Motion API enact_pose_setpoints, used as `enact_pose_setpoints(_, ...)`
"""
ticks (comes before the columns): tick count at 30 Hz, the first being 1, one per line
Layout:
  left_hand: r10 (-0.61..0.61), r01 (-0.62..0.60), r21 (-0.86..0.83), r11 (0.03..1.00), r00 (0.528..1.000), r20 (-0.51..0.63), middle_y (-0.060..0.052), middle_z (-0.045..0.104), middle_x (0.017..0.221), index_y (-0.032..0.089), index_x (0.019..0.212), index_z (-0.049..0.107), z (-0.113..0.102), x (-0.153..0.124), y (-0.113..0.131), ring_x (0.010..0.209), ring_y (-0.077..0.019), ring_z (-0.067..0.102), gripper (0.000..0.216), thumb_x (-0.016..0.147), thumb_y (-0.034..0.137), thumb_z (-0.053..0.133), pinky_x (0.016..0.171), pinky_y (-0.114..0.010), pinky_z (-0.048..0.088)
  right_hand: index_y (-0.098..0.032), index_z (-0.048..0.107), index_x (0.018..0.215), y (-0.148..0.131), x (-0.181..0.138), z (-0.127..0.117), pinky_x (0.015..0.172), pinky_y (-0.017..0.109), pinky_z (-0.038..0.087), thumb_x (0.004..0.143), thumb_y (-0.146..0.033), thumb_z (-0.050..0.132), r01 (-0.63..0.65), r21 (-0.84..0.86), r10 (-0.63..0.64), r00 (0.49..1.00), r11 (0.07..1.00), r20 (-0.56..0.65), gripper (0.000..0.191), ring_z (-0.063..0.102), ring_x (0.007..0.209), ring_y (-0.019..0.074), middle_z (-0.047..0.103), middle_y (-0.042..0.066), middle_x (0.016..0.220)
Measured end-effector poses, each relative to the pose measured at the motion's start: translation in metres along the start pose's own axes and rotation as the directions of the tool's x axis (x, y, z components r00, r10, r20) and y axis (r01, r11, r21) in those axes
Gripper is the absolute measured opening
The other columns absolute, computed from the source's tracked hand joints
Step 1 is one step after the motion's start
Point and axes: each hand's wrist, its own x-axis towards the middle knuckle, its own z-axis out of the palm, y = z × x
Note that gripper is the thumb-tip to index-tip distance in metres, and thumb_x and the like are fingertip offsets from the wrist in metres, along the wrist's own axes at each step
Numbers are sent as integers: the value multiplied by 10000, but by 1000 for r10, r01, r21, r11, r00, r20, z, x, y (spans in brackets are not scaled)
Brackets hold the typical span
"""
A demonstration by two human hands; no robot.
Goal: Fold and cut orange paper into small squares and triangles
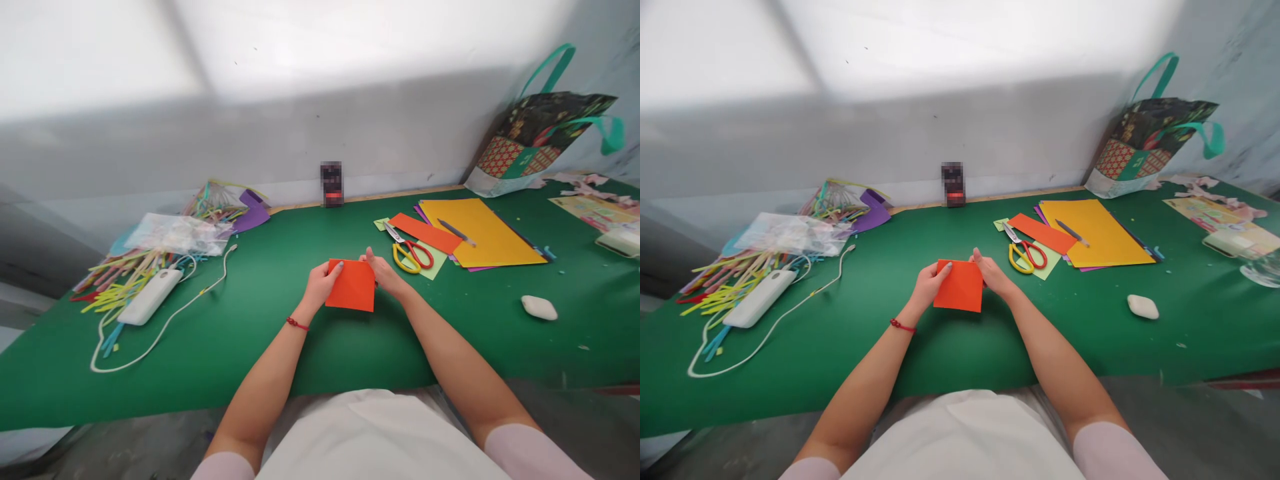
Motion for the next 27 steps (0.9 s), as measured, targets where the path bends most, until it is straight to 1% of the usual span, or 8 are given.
enact_pose_setpoints(4,18,-25,-78,997,997,-81,2,534,590,149,634,550,0,-1,2,535,-111,470,392,665,536,607,483,-226,345,-189,427,574,-1,-1,0,348,220,278,656,-792,431,-55,14,55,998,998,20,609,376,356,72,421,-50,438)
enact_pose_setpoints(7,0,-12,-111,994,995,-103,1,530,582,156,617,520,-1,0,3,530,-113,479,408,657,550,620,472,-226,349,-183,428,545,-2,-2,1,331,224,238,658,-782,447,-81,-8,81,994,997,76,609,349,323,65,418,-44,402)
enact_pose_setpoints(10,-13,3,-137,991,998,-67,-15,570,625,154,656,540,-1,2,1,559,-123,512,429,659,578,605,497,-231,381,-188,416,545,-5,-3,3,326,225,197,640,-773,481,-83,52,80,995,995,54,596,315,319,59,378,-59,382)
enact_pose_setpoints(13,-28,27,-167,986,1000,-5,-35,612,672,149,723,575,1,4,-1,616,-148,560,468,667,614,573,561,-254,434,-185,444,600,-7,-3,4,337,225,199,608,-755,532,-92,152,93,996,984,-2,577,340,364,68,387,-60,427)
enact_pose_setpoints(15,-33,37,-169,985,999,22,-44,630,690,148,760,589,1,4,-2,640,-164,581,495,668,633,556,592,-272,455,-183,456,624,-8,-2,4,342,228,197,615,-745,535,-95,173,98,995,980,-9,567,351,382,73,393,-56,446)
enact_pose_setpoints(20,-9,5,-110,994,999,-39,-45,631,684,150,724,575,0,5,-5,603,-154,563,523,666,668,535,534,-262,431,-195,419,572,-4,-1,1,331,238,170,639,-771,484,-84,96,83,996,992,16,584,301,336,63,378,-57,415)
enact_pose_setpoints(23,5,-15,-98,995,994,-107,-34,605,656,155,683,546,-1,4,-3,566,-134,533,527,673,682,519,498,-249,407,-201,380,527,-4,-2,0,340,239,207,654,-792,435,-63,18,63,998,998,23,607,324,325,66,389,-51,402)
enact_pose_setpoints(27,14,-39,-151,988,987,-158,-54,633,750,164,765,562,-2,3,1,646,-153,576,513,716,668,484,552,-261,446,-203,371,524,-6,-5,0,377,237,274,679,-789,403,-16,-66,20,998,998,56,607,340,332,72,376,-59,374)
